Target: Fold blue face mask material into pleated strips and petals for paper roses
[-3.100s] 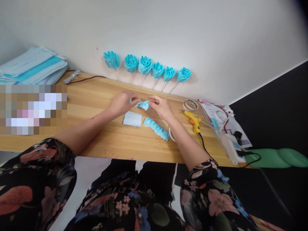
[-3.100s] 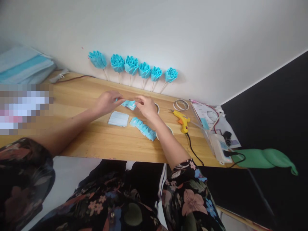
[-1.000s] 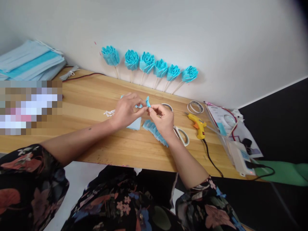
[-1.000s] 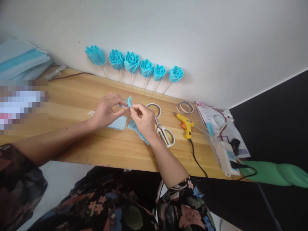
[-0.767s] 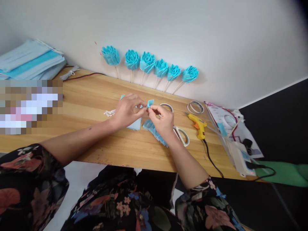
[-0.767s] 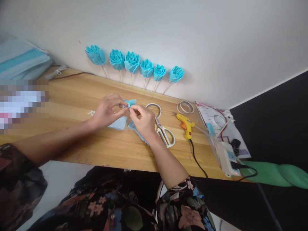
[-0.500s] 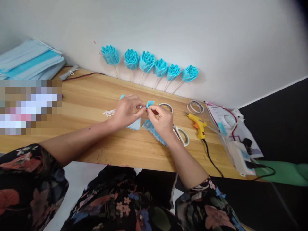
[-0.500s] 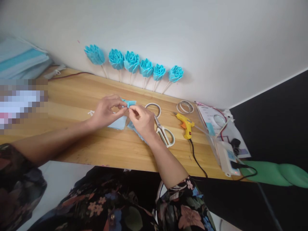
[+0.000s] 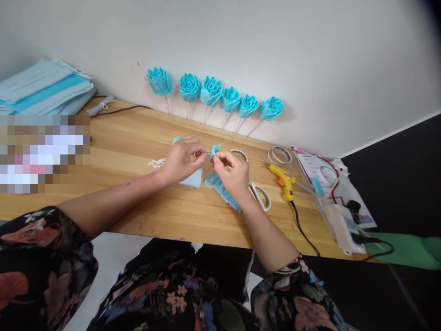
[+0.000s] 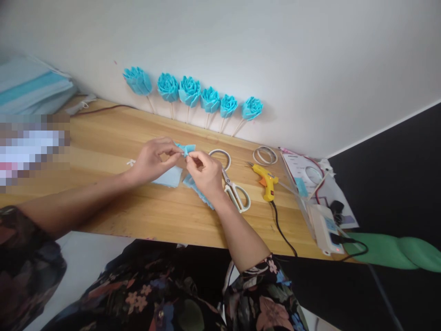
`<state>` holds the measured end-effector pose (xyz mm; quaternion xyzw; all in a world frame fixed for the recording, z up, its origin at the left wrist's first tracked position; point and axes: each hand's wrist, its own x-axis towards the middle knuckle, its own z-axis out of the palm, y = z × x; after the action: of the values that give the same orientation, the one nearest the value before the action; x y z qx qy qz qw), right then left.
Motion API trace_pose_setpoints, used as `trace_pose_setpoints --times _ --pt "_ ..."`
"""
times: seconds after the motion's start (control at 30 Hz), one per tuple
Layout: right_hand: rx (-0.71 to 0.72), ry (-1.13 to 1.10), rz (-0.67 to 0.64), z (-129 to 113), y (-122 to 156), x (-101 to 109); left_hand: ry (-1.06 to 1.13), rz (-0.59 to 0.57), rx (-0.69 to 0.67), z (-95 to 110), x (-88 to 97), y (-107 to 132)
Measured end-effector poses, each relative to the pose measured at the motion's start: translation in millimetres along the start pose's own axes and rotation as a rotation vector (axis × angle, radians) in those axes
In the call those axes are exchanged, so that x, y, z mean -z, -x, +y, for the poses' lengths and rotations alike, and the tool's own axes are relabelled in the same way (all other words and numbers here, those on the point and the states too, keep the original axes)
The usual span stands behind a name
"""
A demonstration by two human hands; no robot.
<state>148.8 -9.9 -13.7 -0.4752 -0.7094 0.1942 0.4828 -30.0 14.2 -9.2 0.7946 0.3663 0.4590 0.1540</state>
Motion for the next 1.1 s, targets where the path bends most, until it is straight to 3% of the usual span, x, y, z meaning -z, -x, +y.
trace_pose_setpoints --times 0.17,0.3,0.43,0.57,0.7,0.87,0.97,1.1 --pt "-0.191 -0.222 0.019 13 -5 1 -0.062 0.051 0.077 -8 9.9 -9" --pt "-0.25 -0.376 0.032 22 -9 -1 -0.191 0.074 0.154 -12 35.3 -23" --pt "-0.252 -0.408 0.017 21 -9 -4 -0.382 -0.095 0.235 -18 70.6 -18" --pt "-0.256 -0.429 -0.027 17 -8 -5 -0.488 -0.257 0.338 -34 92.9 9" --pt "-0.26 -0.423 -0.056 14 -8 -7 -0.45 -0.256 0.339 -53 93.3 31" --pt "-0.271 -0.402 -0.081 12 -7 -6 -0.324 -0.232 0.295 -66 88.8 37" --pt "-0.275 -0.423 -0.095 10 -7 -5 -0.275 -0.214 0.308 -62 87.7 33" --pt "-0.295 -0.475 -0.147 8 -6 -5 -0.14 -0.122 0.319 -40 77.0 18"
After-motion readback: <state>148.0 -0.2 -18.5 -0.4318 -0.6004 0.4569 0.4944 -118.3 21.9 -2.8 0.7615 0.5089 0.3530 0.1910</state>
